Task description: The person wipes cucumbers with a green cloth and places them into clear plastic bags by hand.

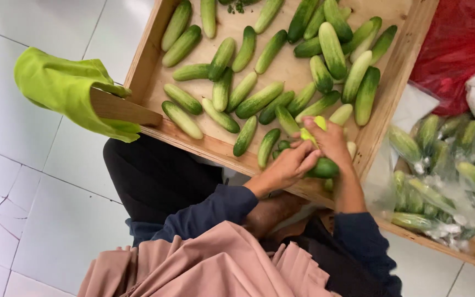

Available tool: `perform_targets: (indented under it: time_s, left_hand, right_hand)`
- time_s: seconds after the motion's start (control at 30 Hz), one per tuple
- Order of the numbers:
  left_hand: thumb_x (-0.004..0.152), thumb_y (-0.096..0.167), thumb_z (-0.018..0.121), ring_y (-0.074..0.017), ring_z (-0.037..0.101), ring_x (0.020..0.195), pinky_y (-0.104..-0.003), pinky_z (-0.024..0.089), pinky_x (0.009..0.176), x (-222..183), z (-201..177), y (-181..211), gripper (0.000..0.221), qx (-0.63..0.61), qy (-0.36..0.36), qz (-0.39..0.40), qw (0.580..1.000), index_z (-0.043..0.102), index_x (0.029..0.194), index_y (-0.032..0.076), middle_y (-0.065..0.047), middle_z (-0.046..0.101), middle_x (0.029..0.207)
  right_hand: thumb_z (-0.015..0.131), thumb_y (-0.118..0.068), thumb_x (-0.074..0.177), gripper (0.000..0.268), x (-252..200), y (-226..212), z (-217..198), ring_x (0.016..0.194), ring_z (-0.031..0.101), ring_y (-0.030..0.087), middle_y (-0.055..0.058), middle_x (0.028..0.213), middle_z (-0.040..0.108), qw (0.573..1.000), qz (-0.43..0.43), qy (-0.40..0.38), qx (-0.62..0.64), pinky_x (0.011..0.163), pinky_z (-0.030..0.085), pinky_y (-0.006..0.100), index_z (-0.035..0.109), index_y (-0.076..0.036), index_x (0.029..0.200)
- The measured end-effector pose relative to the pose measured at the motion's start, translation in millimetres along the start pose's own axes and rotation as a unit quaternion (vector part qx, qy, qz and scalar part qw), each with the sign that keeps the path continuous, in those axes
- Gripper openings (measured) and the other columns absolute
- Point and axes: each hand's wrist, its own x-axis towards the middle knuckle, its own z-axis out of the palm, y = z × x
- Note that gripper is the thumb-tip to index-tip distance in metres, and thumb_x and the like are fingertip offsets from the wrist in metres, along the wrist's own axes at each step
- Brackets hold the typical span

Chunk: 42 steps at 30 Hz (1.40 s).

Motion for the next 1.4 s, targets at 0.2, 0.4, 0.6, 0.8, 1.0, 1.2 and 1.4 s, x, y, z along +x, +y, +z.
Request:
perform_targets:
  time_s: [0.2, 0.4, 0.6, 0.8, 1.0, 1.2, 1.4]
  left_hand:
    - [0.104, 0.067, 0.045, -0.0351, 0.07, 0.071, -0.038, 0.061, 0.043, 14.5, -1.2, -36.4, 0.085, -0.431, 0.088, -0.149, 0.886, 0.035, 0.155, 0.0, -0.036, 0.054, 0.126]
    - [0.093, 0.068, 0.073, -0.031, 0.073, 0.089, -0.041, 0.066, 0.072, 75.0, 37.8, -144.4, 0.089, -0.618, 0.088, -0.224, 0.749, 0.048, 0.147, 0.001, -0.021, 0.068, 0.122]
    - [0.098, 0.049, 0.066, -0.0267, 0.068, 0.105, -0.037, 0.056, 0.09, 57.4, 13.6, -129.5, 0.07, -0.497, 0.123, -0.168, 0.842, 0.052, 0.143, -0.003, -0.02, 0.066, 0.123]
    - [0.103, 0.027, 0.059, -0.0218, 0.061, 0.124, -0.032, 0.044, 0.113, 47.3, -7.7, -99.6, 0.049, -0.337, 0.152, -0.086, 0.925, 0.057, 0.138, -0.007, -0.018, 0.064, 0.123]
    - [0.101, 0.031, 0.059, -0.0388, 0.052, 0.125, -0.052, 0.042, 0.106, 38.2, 0.3, -83.6, 0.049, -0.325, 0.126, -0.078, 0.934, 0.059, 0.13, -0.009, -0.031, 0.057, 0.133]
    - [0.099, 0.05, 0.067, -0.0343, 0.07, 0.099, -0.054, 0.057, 0.085, 48.0, 22.2, -57.6, 0.057, -0.52, 0.163, -0.237, 0.805, 0.064, 0.126, 0.0, -0.025, 0.068, 0.116]
    - [0.105, 0.043, 0.056, -0.0265, 0.066, 0.11, -0.04, 0.052, 0.098, 59.1, 11.7, -65.6, 0.06, -0.579, 0.272, -0.269, 0.721, 0.053, 0.138, -0.007, -0.023, 0.063, 0.13]
  right_hand:
    - [0.059, -0.046, 0.104, 0.052, 0.9, -22.7, -63.2, 0.099, 0.079, 0.025, 0.019, 0.114, 0.075, 0.965, -0.074, 0.064, 0.242, 0.085, 0.069, 0.045, 0.056, -0.012, 0.143]
    - [0.057, -0.043, 0.105, 0.057, -46.4, -24.3, 12.3, 0.127, 0.056, 0.027, 0.016, 0.14, 0.057, 0.956, -0.275, 0.101, -0.036, 0.108, 0.045, 0.046, 0.049, -0.011, 0.151]
    - [0.049, -0.04, 0.112, 0.055, -9.3, -10.9, 15.1, 0.15, 0.034, 0.04, 0.02, 0.164, 0.034, 0.928, -0.272, 0.056, -0.25, 0.123, 0.025, 0.055, 0.045, -0.008, 0.156]
    - [0.048, -0.041, 0.109, 0.058, -45.1, 12.1, 68.0, 0.154, 0.026, 0.042, 0.012, 0.166, 0.035, 0.855, -0.403, 0.086, -0.315, 0.125, 0.023, 0.055, 0.043, -0.014, 0.16]
    - [0.049, -0.027, 0.112, 0.049, -26.7, -25.2, 43.4, 0.142, 0.043, 0.045, 0.024, 0.16, 0.038, 0.935, -0.302, 0.018, -0.187, 0.12, 0.03, 0.059, 0.042, -0.007, 0.156]
    - [0.066, -0.032, 0.105, 0.047, 15.1, 27.3, 16.7, 0.129, 0.058, 0.039, 0.024, 0.139, 0.061, 0.944, -0.231, 0.082, -0.219, 0.112, 0.045, 0.049, 0.059, -0.009, 0.145]
    - [0.058, -0.04, 0.105, 0.045, -56.1, 18.2, 69.9, 0.151, 0.034, 0.037, 0.012, 0.157, 0.047, 0.886, -0.38, 0.01, -0.264, 0.126, 0.011, 0.055, 0.061, -0.014, 0.142]
